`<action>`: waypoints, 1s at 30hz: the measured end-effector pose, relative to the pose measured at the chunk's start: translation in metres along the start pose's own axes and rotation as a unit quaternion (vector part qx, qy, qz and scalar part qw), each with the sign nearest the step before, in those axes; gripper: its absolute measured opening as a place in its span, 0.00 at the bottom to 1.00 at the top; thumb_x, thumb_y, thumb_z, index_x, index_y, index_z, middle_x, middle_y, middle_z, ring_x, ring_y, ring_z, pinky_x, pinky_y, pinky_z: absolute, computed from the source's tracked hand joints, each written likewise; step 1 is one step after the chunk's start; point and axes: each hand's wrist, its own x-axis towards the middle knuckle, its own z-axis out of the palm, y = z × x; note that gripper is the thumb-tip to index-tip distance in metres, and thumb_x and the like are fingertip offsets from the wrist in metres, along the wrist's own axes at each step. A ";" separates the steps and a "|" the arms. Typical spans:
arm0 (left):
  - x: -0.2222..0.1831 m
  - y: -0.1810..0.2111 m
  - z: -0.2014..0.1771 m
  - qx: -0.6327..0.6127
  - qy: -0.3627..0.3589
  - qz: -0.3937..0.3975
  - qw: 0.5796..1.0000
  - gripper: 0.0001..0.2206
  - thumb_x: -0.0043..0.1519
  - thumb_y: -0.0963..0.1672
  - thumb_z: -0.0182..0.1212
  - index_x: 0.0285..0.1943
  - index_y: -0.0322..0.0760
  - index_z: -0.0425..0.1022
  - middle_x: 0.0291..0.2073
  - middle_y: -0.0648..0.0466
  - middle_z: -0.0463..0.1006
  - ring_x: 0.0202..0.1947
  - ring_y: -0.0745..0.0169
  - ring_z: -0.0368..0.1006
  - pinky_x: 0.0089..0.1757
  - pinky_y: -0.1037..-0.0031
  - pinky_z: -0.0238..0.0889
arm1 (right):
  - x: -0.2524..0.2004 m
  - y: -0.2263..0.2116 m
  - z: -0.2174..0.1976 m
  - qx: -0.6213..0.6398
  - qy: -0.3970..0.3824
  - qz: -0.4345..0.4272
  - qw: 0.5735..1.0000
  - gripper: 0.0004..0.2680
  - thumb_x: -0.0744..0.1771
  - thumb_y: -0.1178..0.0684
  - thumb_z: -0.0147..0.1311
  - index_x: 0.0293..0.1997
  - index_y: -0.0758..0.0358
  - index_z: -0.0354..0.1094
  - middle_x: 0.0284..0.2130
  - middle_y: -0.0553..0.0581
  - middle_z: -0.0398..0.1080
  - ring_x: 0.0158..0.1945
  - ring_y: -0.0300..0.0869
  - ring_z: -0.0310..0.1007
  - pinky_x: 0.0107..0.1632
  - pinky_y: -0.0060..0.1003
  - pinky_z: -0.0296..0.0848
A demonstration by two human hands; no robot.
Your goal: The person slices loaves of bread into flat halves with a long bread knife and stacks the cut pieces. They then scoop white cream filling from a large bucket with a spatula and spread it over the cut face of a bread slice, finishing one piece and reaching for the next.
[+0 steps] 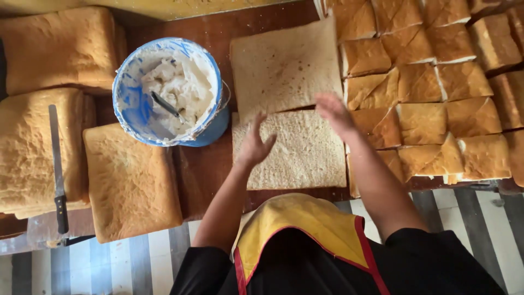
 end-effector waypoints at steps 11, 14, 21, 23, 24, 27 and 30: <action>-0.141 -0.100 -0.001 0.388 -0.100 -0.210 0.892 0.42 0.62 0.54 0.58 0.83 0.52 0.36 0.81 0.51 0.33 0.80 0.40 0.26 0.70 0.50 0.35 | -0.118 0.189 0.025 -0.631 -0.166 0.078 0.754 0.35 0.69 0.29 0.38 0.79 0.49 0.18 0.76 0.63 0.11 0.77 0.64 0.06 0.72 0.66 0.18; -0.146 -0.104 -0.013 0.398 -0.097 -0.202 0.890 0.42 0.56 0.52 0.66 0.79 0.50 0.45 0.78 0.47 0.45 0.76 0.36 0.37 0.65 0.48 0.43 | -0.122 0.198 0.027 -0.630 -0.152 0.057 0.760 0.34 0.68 0.29 0.40 0.79 0.45 0.21 0.78 0.61 0.15 0.78 0.64 0.10 0.72 0.68 0.20; -0.096 -0.117 -0.096 -0.261 0.395 -0.071 0.878 0.07 0.69 0.39 0.63 0.52 0.26 0.75 0.36 0.47 0.75 0.36 0.59 0.69 0.36 0.67 0.63 | -0.110 0.241 0.021 -0.603 -0.141 0.031 0.784 0.38 0.65 0.28 0.46 0.79 0.44 0.22 0.77 0.62 0.16 0.77 0.66 0.10 0.69 0.72 0.20; -0.078 -0.007 -0.130 -0.466 0.426 -0.106 0.769 0.12 0.59 0.36 0.55 0.49 0.39 0.69 0.35 0.52 0.77 0.33 0.60 0.75 0.33 0.71 0.65 | -0.110 0.255 0.015 -0.626 -0.112 0.010 0.772 0.38 0.64 0.28 0.47 0.79 0.44 0.23 0.77 0.64 0.18 0.77 0.69 0.12 0.69 0.72 0.23; -0.077 -0.002 -0.136 -0.467 0.432 -0.100 0.765 0.12 0.59 0.36 0.55 0.49 0.39 0.69 0.35 0.52 0.77 0.33 0.60 0.75 0.33 0.71 0.65 | -0.109 0.257 0.015 -0.628 -0.116 0.002 0.770 0.38 0.64 0.28 0.47 0.79 0.44 0.23 0.77 0.64 0.18 0.77 0.69 0.12 0.69 0.72 0.23; -0.073 -0.002 -0.151 -0.547 0.378 -0.003 0.747 0.14 0.57 0.33 0.49 0.48 0.40 0.68 0.37 0.55 0.77 0.39 0.62 0.74 0.42 0.70 0.68 | -0.107 0.261 0.015 -0.639 -0.098 -0.014 0.763 0.39 0.64 0.26 0.47 0.79 0.44 0.24 0.77 0.64 0.18 0.77 0.69 0.13 0.69 0.73 0.23; -0.074 -0.028 -0.157 -0.600 0.362 0.004 0.713 0.11 0.59 0.35 0.51 0.46 0.41 0.68 0.36 0.55 0.74 0.37 0.61 0.70 0.45 0.67 0.67 | -0.106 0.255 0.016 -0.650 -0.085 -0.006 0.755 0.39 0.63 0.25 0.47 0.79 0.44 0.25 0.77 0.62 0.20 0.77 0.67 0.16 0.70 0.71 0.25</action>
